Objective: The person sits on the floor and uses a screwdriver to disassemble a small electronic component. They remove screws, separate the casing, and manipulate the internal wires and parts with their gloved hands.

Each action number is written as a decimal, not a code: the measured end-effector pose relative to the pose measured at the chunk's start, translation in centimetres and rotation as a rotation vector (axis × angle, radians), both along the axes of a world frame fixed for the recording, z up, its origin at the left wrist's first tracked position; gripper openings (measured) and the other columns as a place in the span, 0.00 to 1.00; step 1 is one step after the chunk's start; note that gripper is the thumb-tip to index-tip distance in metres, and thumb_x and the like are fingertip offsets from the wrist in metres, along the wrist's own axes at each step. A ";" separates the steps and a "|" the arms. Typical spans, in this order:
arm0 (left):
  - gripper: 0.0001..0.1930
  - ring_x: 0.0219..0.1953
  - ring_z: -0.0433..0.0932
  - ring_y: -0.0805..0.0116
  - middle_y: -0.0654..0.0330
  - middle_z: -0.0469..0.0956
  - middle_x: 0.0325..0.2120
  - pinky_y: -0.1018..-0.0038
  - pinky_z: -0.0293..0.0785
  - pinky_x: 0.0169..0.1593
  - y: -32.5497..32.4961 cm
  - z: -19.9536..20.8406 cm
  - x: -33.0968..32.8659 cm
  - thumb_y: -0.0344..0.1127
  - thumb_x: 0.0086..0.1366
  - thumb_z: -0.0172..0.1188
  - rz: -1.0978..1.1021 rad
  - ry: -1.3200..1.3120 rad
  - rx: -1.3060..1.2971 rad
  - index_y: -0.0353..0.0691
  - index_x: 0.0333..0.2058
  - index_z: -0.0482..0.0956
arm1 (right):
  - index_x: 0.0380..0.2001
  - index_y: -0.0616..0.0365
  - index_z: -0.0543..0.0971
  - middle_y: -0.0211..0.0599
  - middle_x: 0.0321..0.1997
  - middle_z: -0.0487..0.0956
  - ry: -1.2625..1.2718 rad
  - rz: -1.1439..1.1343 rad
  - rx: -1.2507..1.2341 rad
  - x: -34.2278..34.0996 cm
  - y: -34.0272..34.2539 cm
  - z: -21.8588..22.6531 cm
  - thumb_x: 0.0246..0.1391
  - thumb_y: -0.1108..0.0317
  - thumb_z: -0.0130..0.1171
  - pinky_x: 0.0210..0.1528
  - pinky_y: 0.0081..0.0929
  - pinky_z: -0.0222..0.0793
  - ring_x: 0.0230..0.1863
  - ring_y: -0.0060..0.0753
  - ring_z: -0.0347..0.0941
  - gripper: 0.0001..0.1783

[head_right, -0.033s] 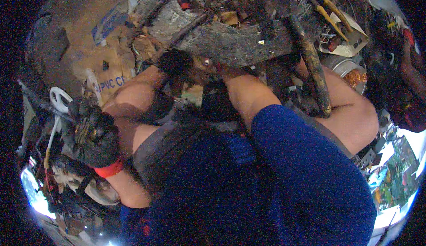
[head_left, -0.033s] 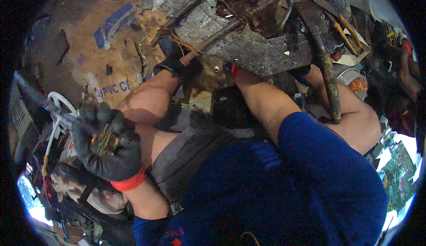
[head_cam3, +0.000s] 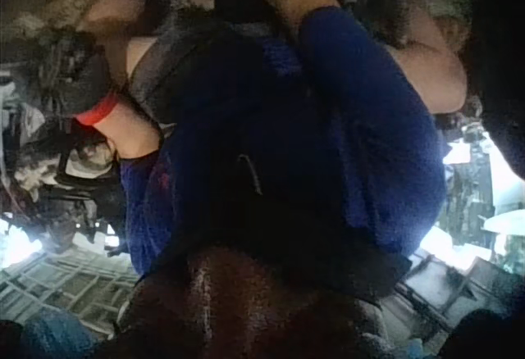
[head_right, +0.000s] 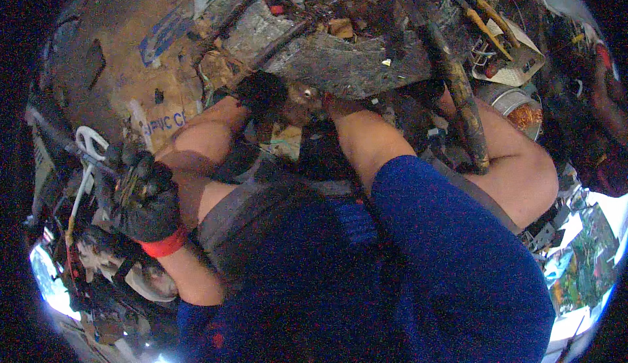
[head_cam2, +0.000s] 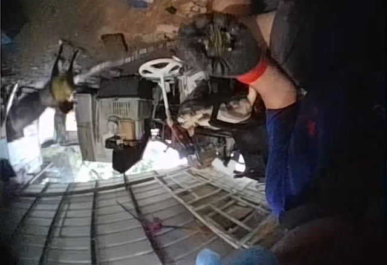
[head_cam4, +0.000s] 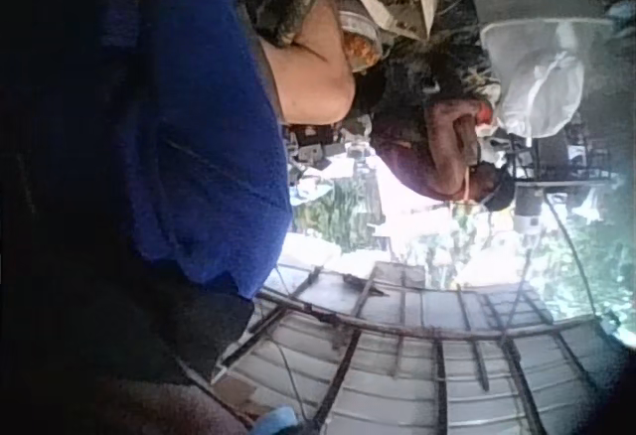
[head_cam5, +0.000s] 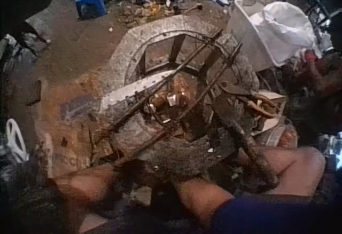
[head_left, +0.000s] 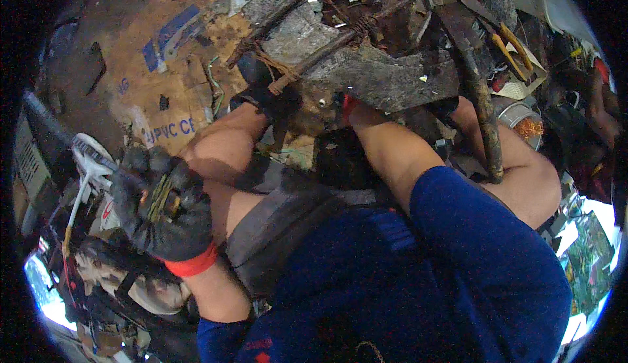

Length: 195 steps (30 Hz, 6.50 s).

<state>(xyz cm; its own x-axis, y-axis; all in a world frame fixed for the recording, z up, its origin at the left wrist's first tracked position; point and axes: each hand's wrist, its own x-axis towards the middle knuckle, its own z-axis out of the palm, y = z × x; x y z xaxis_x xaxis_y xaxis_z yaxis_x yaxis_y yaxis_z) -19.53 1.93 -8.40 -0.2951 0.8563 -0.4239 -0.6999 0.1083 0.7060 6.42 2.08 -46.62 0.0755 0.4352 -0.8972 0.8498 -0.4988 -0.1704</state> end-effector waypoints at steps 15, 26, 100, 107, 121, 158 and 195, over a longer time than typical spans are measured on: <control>0.18 0.49 0.75 0.51 0.47 0.74 0.50 0.61 0.82 0.42 0.2 -0.6 1.3 0.29 0.68 0.52 0.025 0.417 -0.006 0.37 0.56 0.70 | 0.43 0.56 0.80 0.49 0.48 0.80 0.071 0.058 0.083 3.5 2.6 0.4 0.46 0.52 0.56 0.51 0.43 0.72 0.47 0.51 0.77 0.24; 0.14 0.31 0.73 0.65 0.53 0.76 0.35 0.71 0.72 0.30 2.3 -2.5 0.8 0.41 0.70 0.48 -0.228 -0.097 0.101 0.37 0.43 0.75 | 0.49 0.55 0.78 0.49 0.48 0.79 0.597 0.528 0.367 4.8 1.9 33.3 0.47 0.56 0.56 0.53 0.42 0.71 0.51 0.50 0.75 0.26; 0.31 0.54 0.73 0.56 0.51 0.71 0.55 0.50 0.69 0.58 -7.3 6.7 16.1 0.58 0.69 0.49 -0.644 -0.798 0.088 0.39 0.59 0.67 | 0.45 0.53 0.81 0.42 0.42 0.82 0.569 0.776 0.821 18.0 1.7 49.7 0.55 0.58 0.59 0.48 0.40 0.73 0.46 0.46 0.78 0.17; 0.28 0.44 0.80 0.60 0.54 0.77 0.47 0.62 0.78 0.46 -8.0 6.1 15.9 0.42 0.62 0.63 -0.670 -0.239 0.051 0.43 0.59 0.67 | 0.48 0.55 0.81 0.44 0.39 0.83 0.638 0.412 0.410 18.1 1.1 48.4 0.56 0.59 0.59 0.48 0.34 0.74 0.42 0.39 0.80 0.19; 0.19 0.35 0.75 0.77 0.66 0.78 0.36 0.77 0.72 0.38 -7.4 6.5 15.4 0.34 0.61 0.64 -0.695 0.351 0.101 0.39 0.50 0.74 | 0.51 0.57 0.79 0.44 0.51 0.79 0.627 0.098 0.193 19.6 -0.2 44.6 0.56 0.57 0.62 0.57 0.30 0.68 0.54 0.34 0.74 0.22; 0.30 0.50 0.74 0.49 0.47 0.75 0.46 0.61 0.68 0.57 1.6 6.7 27.6 0.31 0.47 0.68 -0.930 1.219 0.859 0.34 0.51 0.70 | 0.50 0.55 0.74 0.30 0.49 0.79 1.565 -0.250 0.848 19.7 -0.7 41.6 0.49 0.75 0.65 0.52 0.25 0.72 0.49 0.21 0.74 0.24; 0.15 0.46 0.80 0.54 0.50 0.80 0.45 0.54 0.77 0.53 3.6 2.7 26.5 0.41 0.63 0.58 -0.435 -0.161 0.218 0.40 0.44 0.77 | 0.51 0.62 0.74 0.38 0.49 0.78 1.749 -1.100 0.244 22.2 0.6 40.3 0.64 0.62 0.49 0.53 0.33 0.72 0.49 0.34 0.76 0.18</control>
